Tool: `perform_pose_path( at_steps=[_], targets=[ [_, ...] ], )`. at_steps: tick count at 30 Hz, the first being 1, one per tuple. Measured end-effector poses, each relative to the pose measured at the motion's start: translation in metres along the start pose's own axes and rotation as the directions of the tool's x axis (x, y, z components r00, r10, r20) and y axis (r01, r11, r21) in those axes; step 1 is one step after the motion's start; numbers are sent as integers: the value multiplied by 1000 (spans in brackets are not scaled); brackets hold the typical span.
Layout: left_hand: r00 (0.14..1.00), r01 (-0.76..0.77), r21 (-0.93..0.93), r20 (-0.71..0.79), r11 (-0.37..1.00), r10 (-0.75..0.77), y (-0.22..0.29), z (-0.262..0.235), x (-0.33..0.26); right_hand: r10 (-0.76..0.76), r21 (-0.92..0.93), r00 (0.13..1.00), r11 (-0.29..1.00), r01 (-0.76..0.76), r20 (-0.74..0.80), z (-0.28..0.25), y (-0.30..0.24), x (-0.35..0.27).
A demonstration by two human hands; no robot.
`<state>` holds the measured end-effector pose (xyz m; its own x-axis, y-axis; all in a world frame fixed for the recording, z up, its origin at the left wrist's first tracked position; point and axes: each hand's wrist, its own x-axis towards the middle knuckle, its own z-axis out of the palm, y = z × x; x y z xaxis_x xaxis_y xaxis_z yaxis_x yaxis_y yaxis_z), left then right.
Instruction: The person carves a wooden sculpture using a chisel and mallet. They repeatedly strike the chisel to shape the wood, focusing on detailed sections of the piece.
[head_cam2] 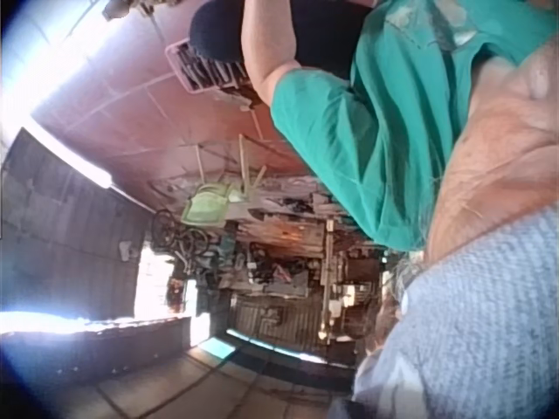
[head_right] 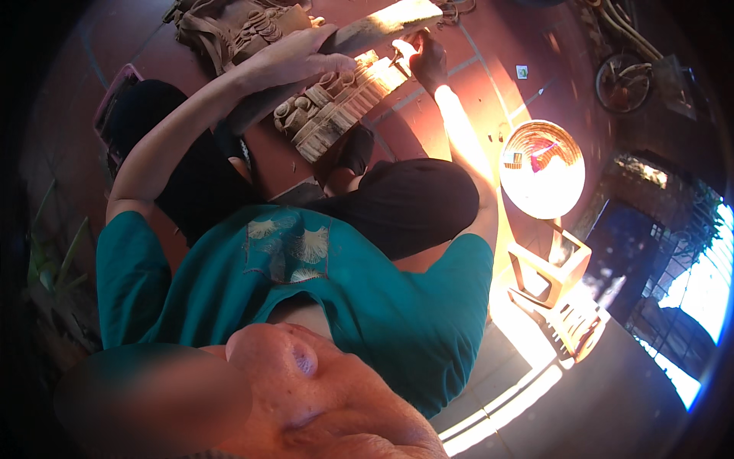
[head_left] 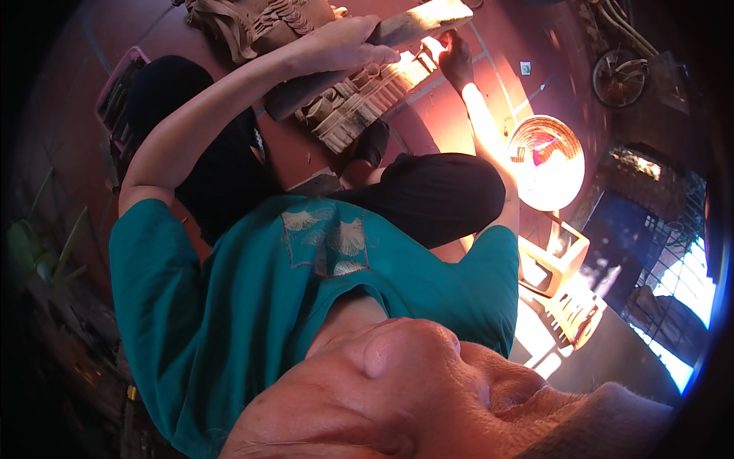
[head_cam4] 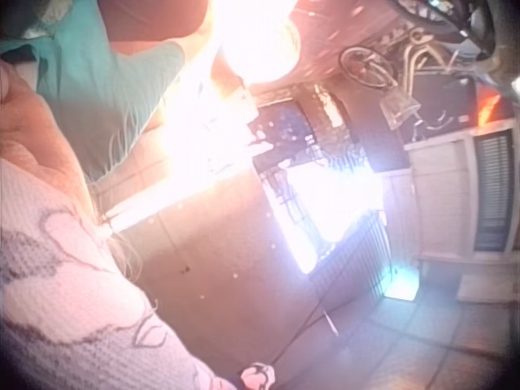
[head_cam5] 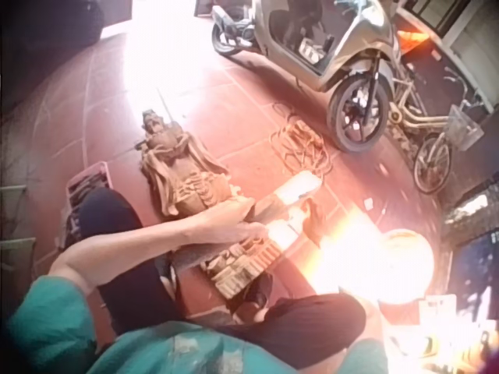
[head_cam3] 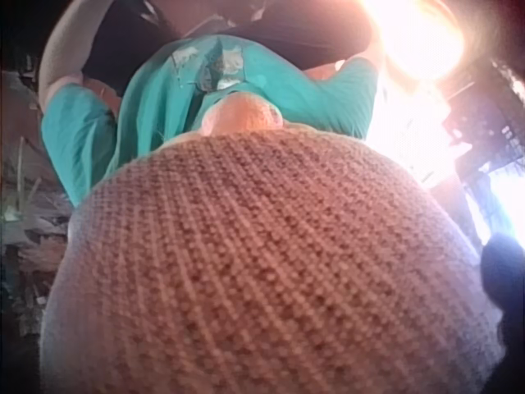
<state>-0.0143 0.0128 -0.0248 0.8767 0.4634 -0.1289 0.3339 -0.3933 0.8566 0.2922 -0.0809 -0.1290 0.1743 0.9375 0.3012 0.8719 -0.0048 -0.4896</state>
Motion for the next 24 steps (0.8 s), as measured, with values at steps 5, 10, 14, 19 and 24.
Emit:
perform_pose_path(
  at_steps=[5, 10, 14, 19, 24],
  targets=[
    [996, 46, -155, -67, 987, -57, 12, -7, -11, 177, 170, 980, 972, -160, -91, -12, -8, 10],
    [994, 55, -138, -87, 989, -68, 17, -9, -13, 68, 90, 998, 994, -68, 9, -6, 0, 3],
    [996, 13, -183, -79, 983, -28, 19, -6, -12, 124, -105, 978, 989, -107, 165, -8, -14, 6],
    [993, 17, -123, -113, 992, -31, 36, -21, -12, 227, -122, 962, 970, -209, 154, -5, -9, 12],
    [999, 28, -120, -30, 992, -32, -1, 4, 2, 226, 206, 964, 946, -251, 138, 3, -5, 12]
  ],
)
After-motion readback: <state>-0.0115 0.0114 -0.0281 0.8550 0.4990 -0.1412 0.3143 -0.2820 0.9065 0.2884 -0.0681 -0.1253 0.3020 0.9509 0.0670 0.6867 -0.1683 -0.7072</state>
